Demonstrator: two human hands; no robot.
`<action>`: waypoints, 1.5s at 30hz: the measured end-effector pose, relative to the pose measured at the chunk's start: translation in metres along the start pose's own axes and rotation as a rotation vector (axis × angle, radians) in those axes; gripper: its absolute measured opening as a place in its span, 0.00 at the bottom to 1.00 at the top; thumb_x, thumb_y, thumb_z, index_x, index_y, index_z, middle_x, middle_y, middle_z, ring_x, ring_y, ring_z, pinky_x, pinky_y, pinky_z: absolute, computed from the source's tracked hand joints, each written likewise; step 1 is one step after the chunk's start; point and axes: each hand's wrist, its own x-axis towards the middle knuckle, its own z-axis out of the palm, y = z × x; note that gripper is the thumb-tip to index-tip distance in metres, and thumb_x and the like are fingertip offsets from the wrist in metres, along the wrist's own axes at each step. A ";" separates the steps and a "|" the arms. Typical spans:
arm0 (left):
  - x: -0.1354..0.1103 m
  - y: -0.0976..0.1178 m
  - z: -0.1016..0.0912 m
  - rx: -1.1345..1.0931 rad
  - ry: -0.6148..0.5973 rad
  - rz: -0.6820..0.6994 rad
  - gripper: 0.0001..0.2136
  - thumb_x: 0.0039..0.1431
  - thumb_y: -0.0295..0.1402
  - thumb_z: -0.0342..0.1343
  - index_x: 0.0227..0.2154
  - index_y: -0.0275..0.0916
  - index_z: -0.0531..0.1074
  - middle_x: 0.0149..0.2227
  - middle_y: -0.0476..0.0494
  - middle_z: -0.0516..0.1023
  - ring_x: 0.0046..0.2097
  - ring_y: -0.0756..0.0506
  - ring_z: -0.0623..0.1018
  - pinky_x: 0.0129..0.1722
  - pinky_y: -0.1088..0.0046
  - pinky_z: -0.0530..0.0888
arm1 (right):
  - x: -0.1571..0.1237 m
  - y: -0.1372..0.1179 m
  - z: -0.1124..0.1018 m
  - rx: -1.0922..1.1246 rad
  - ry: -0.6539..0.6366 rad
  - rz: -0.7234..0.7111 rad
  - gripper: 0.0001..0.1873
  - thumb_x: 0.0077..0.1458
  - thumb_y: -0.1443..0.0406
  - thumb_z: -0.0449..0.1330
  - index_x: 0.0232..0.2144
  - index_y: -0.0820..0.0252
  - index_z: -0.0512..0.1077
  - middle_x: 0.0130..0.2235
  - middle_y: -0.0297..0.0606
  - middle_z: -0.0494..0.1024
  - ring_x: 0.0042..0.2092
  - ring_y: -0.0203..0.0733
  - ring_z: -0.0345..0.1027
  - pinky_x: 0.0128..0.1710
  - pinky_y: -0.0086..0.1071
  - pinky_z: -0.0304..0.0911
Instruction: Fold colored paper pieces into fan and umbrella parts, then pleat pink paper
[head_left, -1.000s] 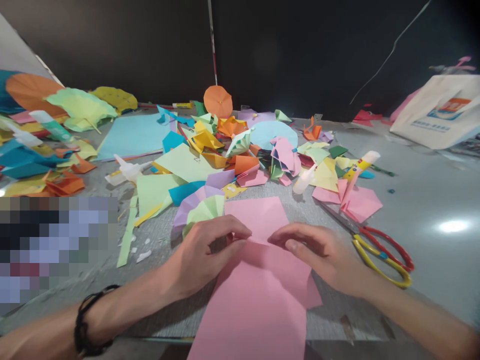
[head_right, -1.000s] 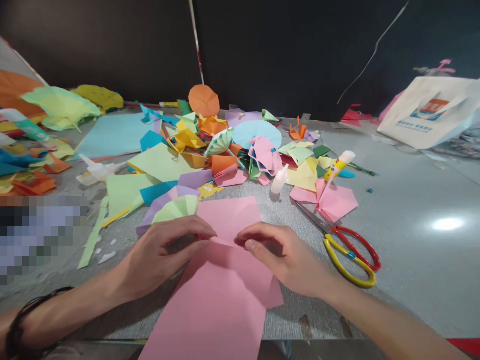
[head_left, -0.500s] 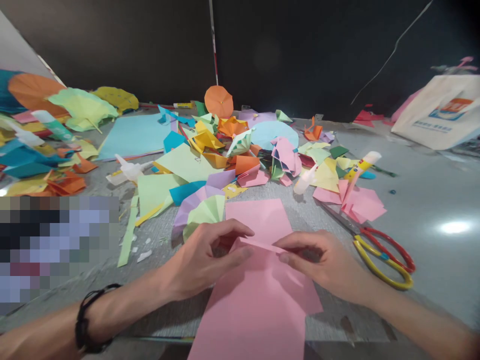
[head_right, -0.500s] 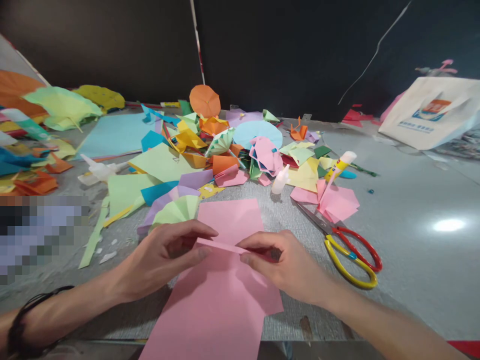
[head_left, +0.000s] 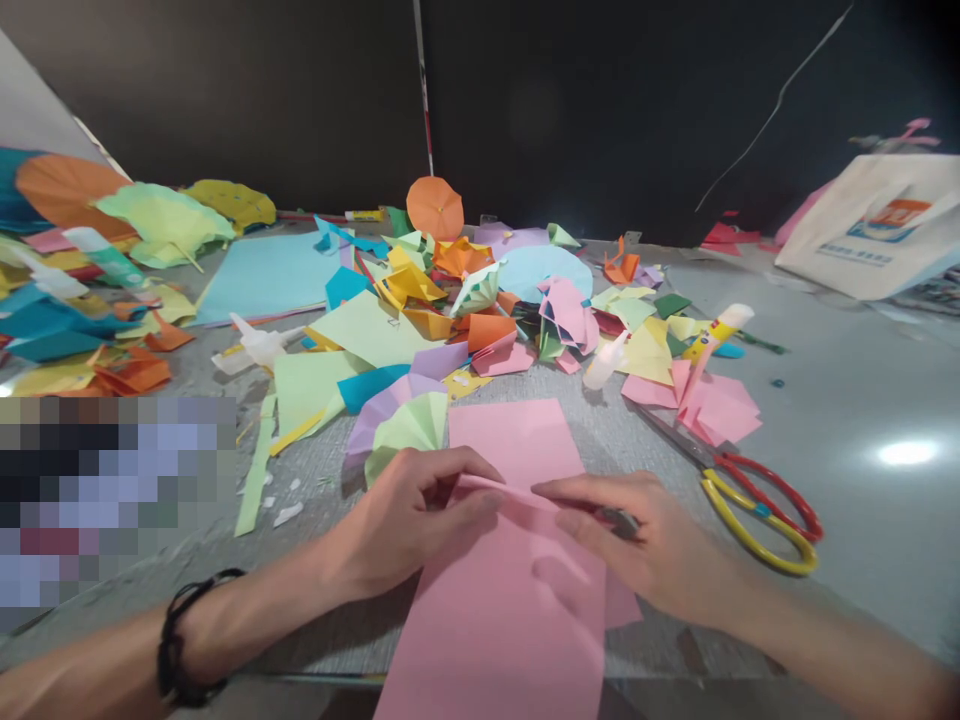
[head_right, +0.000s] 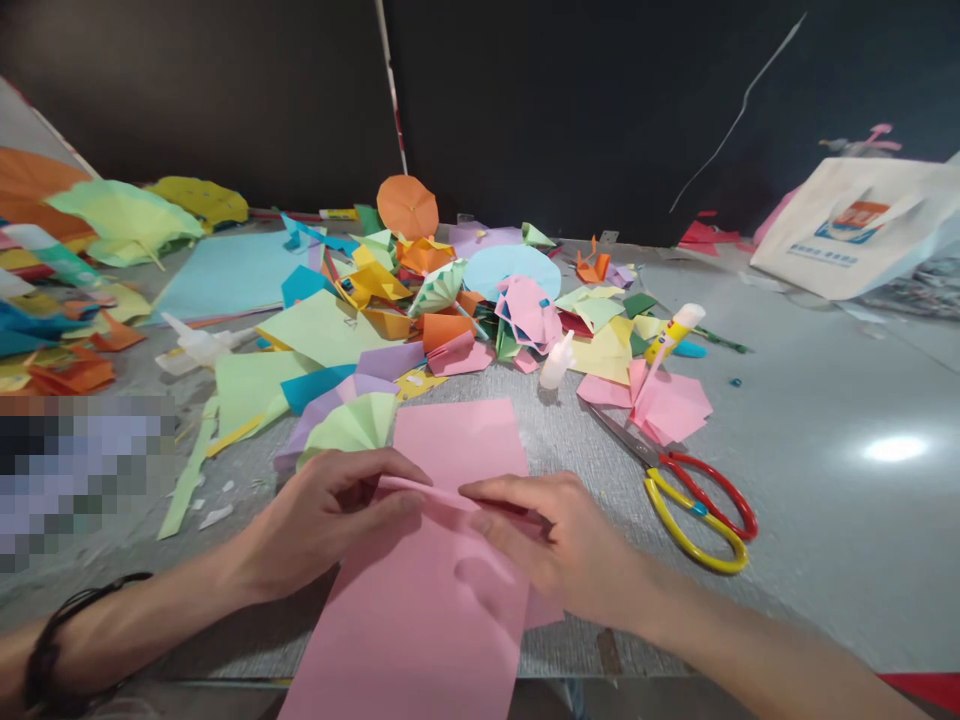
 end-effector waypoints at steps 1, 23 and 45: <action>0.000 0.001 0.000 -0.003 0.001 -0.005 0.11 0.65 0.38 0.57 0.38 0.38 0.82 0.27 0.50 0.76 0.27 0.52 0.66 0.24 0.78 0.59 | 0.000 -0.001 -0.001 -0.014 0.001 -0.007 0.12 0.68 0.67 0.59 0.48 0.58 0.82 0.42 0.32 0.87 0.37 0.33 0.80 0.37 0.21 0.72; -0.001 0.005 0.004 -0.299 -0.079 -0.062 0.12 0.62 0.39 0.62 0.43 0.37 0.81 0.27 0.49 0.74 0.27 0.52 0.70 0.24 0.80 0.64 | -0.021 0.002 -0.005 -0.915 0.052 -0.628 0.19 0.67 0.77 0.53 0.57 0.66 0.74 0.50 0.49 0.83 0.48 0.43 0.80 0.44 0.33 0.78; 0.001 -0.004 0.003 -0.218 -0.003 0.017 0.14 0.64 0.40 0.62 0.47 0.37 0.82 0.35 0.43 0.84 0.31 0.50 0.75 0.29 0.77 0.68 | -0.004 0.005 0.004 -1.099 0.154 -0.754 0.21 0.68 0.78 0.46 0.50 0.75 0.78 0.46 0.50 0.85 0.39 0.46 0.81 0.35 0.37 0.76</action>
